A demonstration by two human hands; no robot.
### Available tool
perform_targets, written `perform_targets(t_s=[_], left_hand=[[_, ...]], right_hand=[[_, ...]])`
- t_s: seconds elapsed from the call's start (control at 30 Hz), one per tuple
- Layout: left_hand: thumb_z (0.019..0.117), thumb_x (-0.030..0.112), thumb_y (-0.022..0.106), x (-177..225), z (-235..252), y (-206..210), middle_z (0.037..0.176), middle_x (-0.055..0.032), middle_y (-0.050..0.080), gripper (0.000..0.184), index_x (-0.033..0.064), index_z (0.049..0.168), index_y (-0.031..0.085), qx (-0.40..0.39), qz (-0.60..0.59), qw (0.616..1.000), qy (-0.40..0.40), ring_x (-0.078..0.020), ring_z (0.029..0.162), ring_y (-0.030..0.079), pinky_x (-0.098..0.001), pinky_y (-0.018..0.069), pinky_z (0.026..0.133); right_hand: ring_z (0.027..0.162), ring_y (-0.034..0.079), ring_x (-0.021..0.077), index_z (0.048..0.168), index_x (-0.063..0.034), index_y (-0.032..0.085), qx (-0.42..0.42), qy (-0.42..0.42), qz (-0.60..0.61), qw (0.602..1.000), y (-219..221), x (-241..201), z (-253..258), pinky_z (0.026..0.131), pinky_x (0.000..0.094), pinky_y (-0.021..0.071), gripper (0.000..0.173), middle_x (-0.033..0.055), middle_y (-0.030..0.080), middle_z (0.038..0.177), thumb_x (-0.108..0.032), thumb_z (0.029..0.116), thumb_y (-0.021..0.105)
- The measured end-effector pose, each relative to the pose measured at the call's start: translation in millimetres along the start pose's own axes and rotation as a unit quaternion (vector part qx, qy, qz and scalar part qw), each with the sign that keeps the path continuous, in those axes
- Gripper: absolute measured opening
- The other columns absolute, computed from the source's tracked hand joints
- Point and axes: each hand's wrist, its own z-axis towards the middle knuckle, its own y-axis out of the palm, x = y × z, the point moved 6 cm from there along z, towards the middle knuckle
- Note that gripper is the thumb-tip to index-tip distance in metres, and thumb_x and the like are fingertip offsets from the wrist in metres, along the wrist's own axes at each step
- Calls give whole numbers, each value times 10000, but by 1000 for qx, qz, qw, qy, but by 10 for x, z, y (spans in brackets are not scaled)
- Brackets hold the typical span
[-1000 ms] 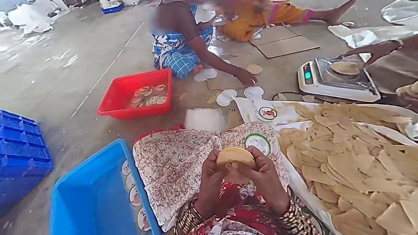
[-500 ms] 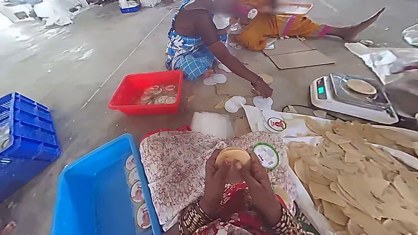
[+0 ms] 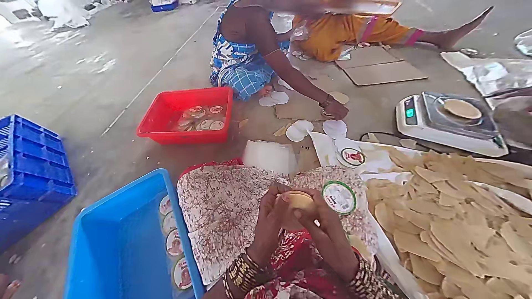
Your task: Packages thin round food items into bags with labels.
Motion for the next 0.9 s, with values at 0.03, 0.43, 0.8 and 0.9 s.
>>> perform_targets(t_s=[0.03,0.43,0.8,0.9], left_hand=[[1017,282,597,17,-18,12,1051,-31,671,307,11,1159,581,-25,4,1000,0,-88,962,656,-286,558,886],[944,-35,616,53,-65,-57,969,-96,739,199,-93,1134,626,7,169,983,68,-118,864,730,-294,623,805],[922,-15,649,117,-56,-36,932,-46,743,147,-74,1052,687,17,175,977,125,-55,850,712,-257,611,810],[962,15,616,131,-24,-259,982,-2,743,176,-11,1133,649,58,91,993,57,-76,914,715,-293,606,864]], right_hand=[[937,710,21,1233,-18,612,30,2,18,999,-45,20,2,804,236,617,391,-6,740,1048,-280,949,673],[786,693,-21,1097,-26,693,124,-91,-168,974,-202,-155,-74,688,149,565,293,35,747,879,-278,953,660],[858,687,0,1291,-8,559,42,-71,-101,991,-301,-23,-26,737,203,590,464,24,721,1011,-407,1059,511],[899,711,122,1418,22,416,13,-6,-23,1000,-651,96,9,698,300,618,708,64,704,1183,-560,1026,504]])
